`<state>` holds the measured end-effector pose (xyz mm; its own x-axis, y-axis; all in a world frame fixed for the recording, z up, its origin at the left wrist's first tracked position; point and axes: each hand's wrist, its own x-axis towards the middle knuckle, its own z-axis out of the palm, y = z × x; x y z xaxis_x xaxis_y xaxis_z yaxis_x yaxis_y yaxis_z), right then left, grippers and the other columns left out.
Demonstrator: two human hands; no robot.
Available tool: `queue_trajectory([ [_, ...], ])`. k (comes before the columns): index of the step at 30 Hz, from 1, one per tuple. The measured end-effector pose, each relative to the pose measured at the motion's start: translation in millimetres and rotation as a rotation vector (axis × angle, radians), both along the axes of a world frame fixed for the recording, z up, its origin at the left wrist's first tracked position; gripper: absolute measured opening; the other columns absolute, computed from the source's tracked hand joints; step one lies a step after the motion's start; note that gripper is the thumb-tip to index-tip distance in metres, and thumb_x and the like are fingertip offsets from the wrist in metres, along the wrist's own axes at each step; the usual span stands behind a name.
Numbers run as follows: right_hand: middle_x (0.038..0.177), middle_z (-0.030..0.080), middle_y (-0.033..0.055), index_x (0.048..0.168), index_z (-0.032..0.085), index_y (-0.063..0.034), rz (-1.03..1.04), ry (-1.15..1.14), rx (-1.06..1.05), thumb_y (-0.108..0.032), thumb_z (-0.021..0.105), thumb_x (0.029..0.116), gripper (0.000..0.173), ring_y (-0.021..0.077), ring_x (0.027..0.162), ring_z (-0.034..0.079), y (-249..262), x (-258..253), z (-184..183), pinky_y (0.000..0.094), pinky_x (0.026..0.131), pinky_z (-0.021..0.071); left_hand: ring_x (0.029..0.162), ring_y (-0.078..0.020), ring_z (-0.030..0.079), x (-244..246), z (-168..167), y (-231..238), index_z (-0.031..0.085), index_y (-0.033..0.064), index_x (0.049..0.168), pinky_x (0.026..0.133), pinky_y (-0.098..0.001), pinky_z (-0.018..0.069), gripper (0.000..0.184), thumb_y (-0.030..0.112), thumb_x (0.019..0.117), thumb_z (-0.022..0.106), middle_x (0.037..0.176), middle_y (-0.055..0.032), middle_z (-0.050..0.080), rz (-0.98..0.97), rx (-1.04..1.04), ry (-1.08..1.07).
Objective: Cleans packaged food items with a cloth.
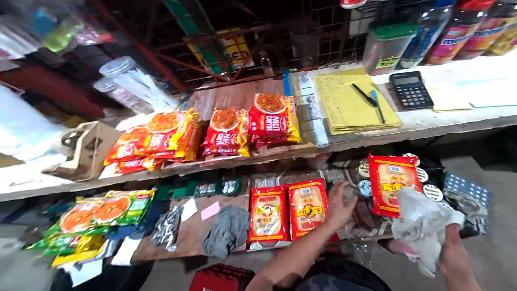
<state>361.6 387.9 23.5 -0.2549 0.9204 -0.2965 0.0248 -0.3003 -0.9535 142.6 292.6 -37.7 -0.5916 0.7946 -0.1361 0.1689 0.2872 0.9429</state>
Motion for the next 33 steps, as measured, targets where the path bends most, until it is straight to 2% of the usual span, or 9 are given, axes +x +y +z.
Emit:
queue_trajectory([
  [4, 0.097, 0.065, 0.0053, 0.133, 0.048, 0.0079, 0.282, -0.211, -0.063, -0.024, 0.043, 0.1072, 0.042, 0.0027, 0.08, 0.064, -19, -59, -25, 0.0262, 0.076, 0.0577, 0.148, -0.0448, 0.032, -47, -51, -92, 0.042, -0.0053, 0.15, 0.12, -0.0551, 0.0307, 0.062, 0.018, 0.0966, 0.062, 0.159, -0.0304, 0.032, 0.385, -0.206, 0.057],
  [8, 0.115, 0.068, 0.0214, 0.129, 0.057, 0.0097, 0.482, -0.291, -0.014, -0.022, 0.059, 0.1016, 0.042, 0.0205, 0.103, 0.067, -44, -119, -75, 0.0402, 0.094, 0.0546, 0.142, -0.042, 0.043, -78, -85, -130, 0.033, -0.0068, 0.153, 0.118, -0.0529, 0.0358, 0.068, 0.02, 0.0993, 0.064, 0.152, -0.0323, 0.041, 0.408, -0.372, -0.285],
  [11, 0.13, 0.062, 0.0256, 0.136, 0.054, 0.0087, 0.591, -0.367, -0.016, -0.022, 0.059, 0.1032, 0.045, 0.0281, 0.122, 0.061, -61, -146, -101, 0.0452, 0.108, 0.0466, 0.136, -0.0384, 0.05, -85, -91, -130, 0.039, -0.0043, 0.151, 0.114, -0.0528, 0.0403, 0.065, 0.023, 0.0987, 0.066, 0.146, -0.0295, 0.05, 0.343, -0.404, -0.412],
  [17, 0.133, 0.06, 0.0272, 0.141, 0.049, 0.0078, 0.614, -0.406, -0.03, -0.023, 0.062, 0.102, 0.051, 0.0319, 0.125, 0.058, -72, -159, -132, 0.0477, 0.109, 0.045, 0.121, -0.033, 0.061, -94, -72, -120, 0.048, -0.0035, 0.143, 0.104, -0.0488, 0.0491, 0.069, 0.026, 0.0894, 0.079, 0.132, -0.0259, 0.061, 0.32, -0.269, -0.649],
  [20, 0.136, 0.058, 0.0277, 0.142, 0.048, 0.0073, 0.613, -0.468, -0.001, -0.024, 0.063, 0.1014, 0.054, 0.0333, 0.129, 0.056, -77, -161, -131, 0.0486, 0.111, 0.0428, 0.132, -0.0332, 0.053, -95, -76, -114, 0.03, -0.0008, 0.154, 0.11, -0.048, 0.046, 0.08, 0.024, 0.0934, 0.075, 0.146, -0.0267, 0.05, 0.285, -0.217, -0.766],
  [23, 0.15, 0.044, 0.0334, 0.146, 0.043, 0.0109, 0.66, -0.687, 0.219, -0.039, 0.061, 0.1004, 0.069, 0.0438, 0.142, 0.042, -99, -170, -124, 0.054, 0.119, 0.0332, 0.142, -0.0356, 0.043, -89, -73, -108, 0.024, -0.0007, 0.157, 0.115, -0.0505, 0.0393, 0.079, 0.033, 0.0994, 0.068, 0.154, -0.028, 0.04, 0.269, -0.252, -0.745],
  [28, 0.139, 0.059, 0.0304, 0.128, 0.065, 0.0099, 0.725, -0.625, 0.858, -0.051, 0.044, 0.1007, 0.07, 0.0477, 0.136, 0.05, -147, -172, -125, 0.062, 0.117, 0.0331, 0.125, -0.0313, 0.058, -84, -53, -107, 0.036, -0.0048, 0.151, 0.108, -0.0458, 0.0457, 0.056, 0.027, 0.1074, 0.053, 0.138, -0.0279, 0.056, 0.192, -0.165, -0.618],
  [30, 0.148, 0.049, 0.0312, 0.136, 0.058, 0.011, 0.682, -0.605, 0.788, -0.039, 0.05, 0.1019, 0.061, 0.0471, 0.144, 0.041, -133, -175, -120, 0.0607, 0.121, 0.0268, 0.119, -0.0266, 0.062, -82, -51, -111, 0.036, -0.0065, 0.149, 0.104, -0.0415, 0.0496, 0.055, 0.021, 0.1056, 0.056, 0.133, -0.026, 0.059, 0.159, -0.099, -0.555],
  [33, 0.148, 0.046, 0.0351, 0.14, 0.049, 0.0146, 0.476, -0.609, 0.643, -0.028, 0.049, 0.1054, 0.055, 0.0489, 0.142, 0.041, -85, -178, -104, 0.0578, 0.122, 0.0268, 0.129, -0.0267, 0.058, -84, -33, -119, 0.033, -0.0064, 0.153, 0.111, -0.0408, 0.046, 0.068, 0.02, 0.0995, 0.066, 0.141, -0.0267, 0.054, 0.015, -0.084, -0.457],
])
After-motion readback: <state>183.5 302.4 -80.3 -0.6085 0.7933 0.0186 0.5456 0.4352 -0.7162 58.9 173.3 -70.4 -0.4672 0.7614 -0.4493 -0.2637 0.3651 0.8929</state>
